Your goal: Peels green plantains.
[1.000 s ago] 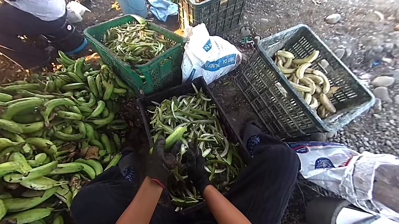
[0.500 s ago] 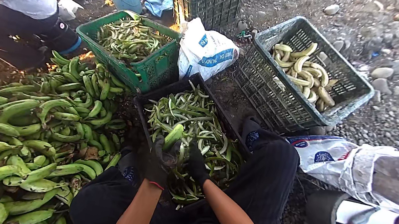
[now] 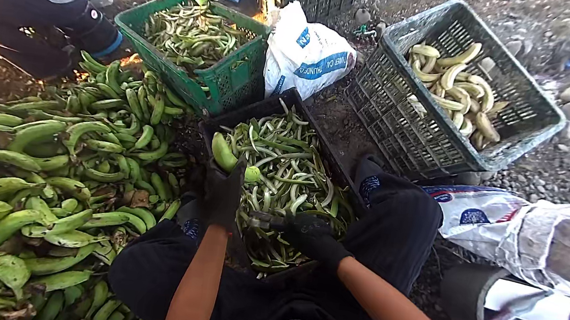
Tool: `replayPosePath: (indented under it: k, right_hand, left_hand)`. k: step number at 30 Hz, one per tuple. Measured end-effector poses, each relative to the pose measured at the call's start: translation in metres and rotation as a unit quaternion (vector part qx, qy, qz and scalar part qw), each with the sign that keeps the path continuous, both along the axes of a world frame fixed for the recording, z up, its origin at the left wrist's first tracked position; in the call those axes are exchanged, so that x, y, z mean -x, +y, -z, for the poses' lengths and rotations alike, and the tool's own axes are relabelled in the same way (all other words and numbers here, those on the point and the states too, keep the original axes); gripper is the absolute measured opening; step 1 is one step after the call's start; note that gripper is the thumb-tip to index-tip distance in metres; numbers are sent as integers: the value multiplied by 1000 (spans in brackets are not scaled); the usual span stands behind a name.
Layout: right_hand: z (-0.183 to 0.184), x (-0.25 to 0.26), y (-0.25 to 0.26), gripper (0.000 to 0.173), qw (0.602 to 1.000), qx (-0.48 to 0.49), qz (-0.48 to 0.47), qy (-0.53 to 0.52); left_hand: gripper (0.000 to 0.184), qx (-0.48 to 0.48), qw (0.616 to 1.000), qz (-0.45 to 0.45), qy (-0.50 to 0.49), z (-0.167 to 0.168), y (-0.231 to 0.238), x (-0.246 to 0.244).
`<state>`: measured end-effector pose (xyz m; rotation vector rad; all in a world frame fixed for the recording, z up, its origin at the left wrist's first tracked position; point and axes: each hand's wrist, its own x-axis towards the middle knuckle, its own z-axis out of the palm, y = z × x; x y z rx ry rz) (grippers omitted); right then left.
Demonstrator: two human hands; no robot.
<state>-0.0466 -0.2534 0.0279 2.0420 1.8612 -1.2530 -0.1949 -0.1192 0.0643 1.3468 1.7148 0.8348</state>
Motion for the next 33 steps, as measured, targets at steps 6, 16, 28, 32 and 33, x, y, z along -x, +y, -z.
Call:
replayPosePath:
  k: [6,16,28,32,33]
  right_hand:
    - [-35,11,40,54,992,-101,-77,7]
    - [-11,-29,21,64,999,9,26,-21]
    - [-6,-24,15,77,951,-240,83,174]
    - [-11,-14,13,85,937,-324,58,116]
    - [-11,-13,12,86,930,-348,59,105]
  left_hand:
    - [77,8,990,62,130,-9,0,-3]
    - [68,16,988,57,-143,10,12,21]
    - [51,130,895,129,-407,-6,-2,30]
    - [51,142,898,121,-398,-10,-3,33]
    - [52,140,899,127,-395,-9,-2,34]
